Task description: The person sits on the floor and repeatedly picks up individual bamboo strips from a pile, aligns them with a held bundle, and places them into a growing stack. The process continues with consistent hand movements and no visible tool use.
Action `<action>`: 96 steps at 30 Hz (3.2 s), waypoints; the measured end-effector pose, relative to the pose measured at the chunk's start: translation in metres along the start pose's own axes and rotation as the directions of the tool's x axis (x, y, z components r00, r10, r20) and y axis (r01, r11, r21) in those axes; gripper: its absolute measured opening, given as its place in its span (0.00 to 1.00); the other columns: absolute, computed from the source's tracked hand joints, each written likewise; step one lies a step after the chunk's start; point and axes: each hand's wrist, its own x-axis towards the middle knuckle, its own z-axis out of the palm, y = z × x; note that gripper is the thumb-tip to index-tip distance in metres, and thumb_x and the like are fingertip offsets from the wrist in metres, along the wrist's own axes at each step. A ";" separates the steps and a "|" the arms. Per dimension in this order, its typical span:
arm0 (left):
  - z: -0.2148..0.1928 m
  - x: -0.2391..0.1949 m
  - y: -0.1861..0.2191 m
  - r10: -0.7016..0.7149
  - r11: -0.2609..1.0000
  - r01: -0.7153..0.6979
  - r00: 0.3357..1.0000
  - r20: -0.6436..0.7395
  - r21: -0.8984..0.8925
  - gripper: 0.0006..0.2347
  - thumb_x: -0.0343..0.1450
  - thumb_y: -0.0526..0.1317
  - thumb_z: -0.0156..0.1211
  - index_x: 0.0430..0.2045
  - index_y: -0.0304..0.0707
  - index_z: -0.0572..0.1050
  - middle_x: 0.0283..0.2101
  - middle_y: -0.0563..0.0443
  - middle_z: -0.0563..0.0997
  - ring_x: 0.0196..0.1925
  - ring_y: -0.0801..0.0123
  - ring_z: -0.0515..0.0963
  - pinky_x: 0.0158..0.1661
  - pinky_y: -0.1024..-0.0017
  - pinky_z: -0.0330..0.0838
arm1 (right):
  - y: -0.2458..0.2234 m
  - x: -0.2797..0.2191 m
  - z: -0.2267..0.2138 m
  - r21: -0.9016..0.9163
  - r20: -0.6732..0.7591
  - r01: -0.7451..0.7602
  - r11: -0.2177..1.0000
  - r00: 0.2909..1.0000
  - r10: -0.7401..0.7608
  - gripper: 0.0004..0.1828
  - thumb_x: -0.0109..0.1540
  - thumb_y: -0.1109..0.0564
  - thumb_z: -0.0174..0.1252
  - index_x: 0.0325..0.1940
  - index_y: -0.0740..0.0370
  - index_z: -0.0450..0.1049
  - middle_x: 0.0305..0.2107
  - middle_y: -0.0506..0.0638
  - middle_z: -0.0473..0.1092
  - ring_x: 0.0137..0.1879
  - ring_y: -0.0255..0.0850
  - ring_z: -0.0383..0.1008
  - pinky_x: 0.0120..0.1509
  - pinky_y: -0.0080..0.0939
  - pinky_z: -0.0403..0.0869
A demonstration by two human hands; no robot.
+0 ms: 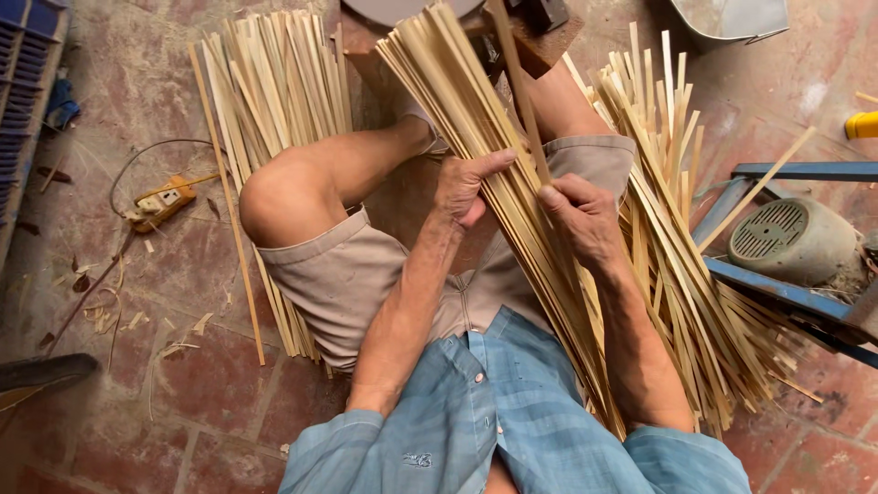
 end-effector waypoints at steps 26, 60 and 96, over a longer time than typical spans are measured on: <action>0.004 0.012 -0.019 0.149 0.985 -0.127 0.967 -0.207 0.113 0.15 0.63 0.30 0.74 0.41 0.28 0.76 0.37 0.40 0.83 0.36 0.62 0.86 0.37 0.66 0.85 | 0.054 0.130 0.010 -0.685 -0.195 0.204 0.699 0.873 -0.446 0.10 0.72 0.54 0.62 0.40 0.63 0.79 0.26 0.51 0.74 0.27 0.37 0.70 0.31 0.41 0.68; 0.013 0.016 -0.022 0.079 0.996 -0.076 0.993 -0.087 0.035 0.15 0.64 0.28 0.72 0.42 0.26 0.75 0.35 0.41 0.82 0.33 0.60 0.85 0.36 0.66 0.83 | 0.019 0.044 -0.043 -0.035 -0.155 -0.371 0.928 0.919 0.362 0.10 0.69 0.56 0.60 0.48 0.66 0.81 0.22 0.46 0.73 0.23 0.30 0.67 0.24 0.32 0.64; 0.016 0.011 -0.034 0.065 0.998 -0.064 0.993 -0.100 0.018 0.14 0.64 0.31 0.75 0.39 0.29 0.75 0.34 0.45 0.80 0.29 0.67 0.82 0.30 0.71 0.81 | 0.024 -0.001 -0.035 -0.002 -0.147 -0.317 0.948 0.938 0.314 0.10 0.69 0.55 0.60 0.48 0.63 0.81 0.24 0.44 0.73 0.27 0.29 0.68 0.28 0.30 0.66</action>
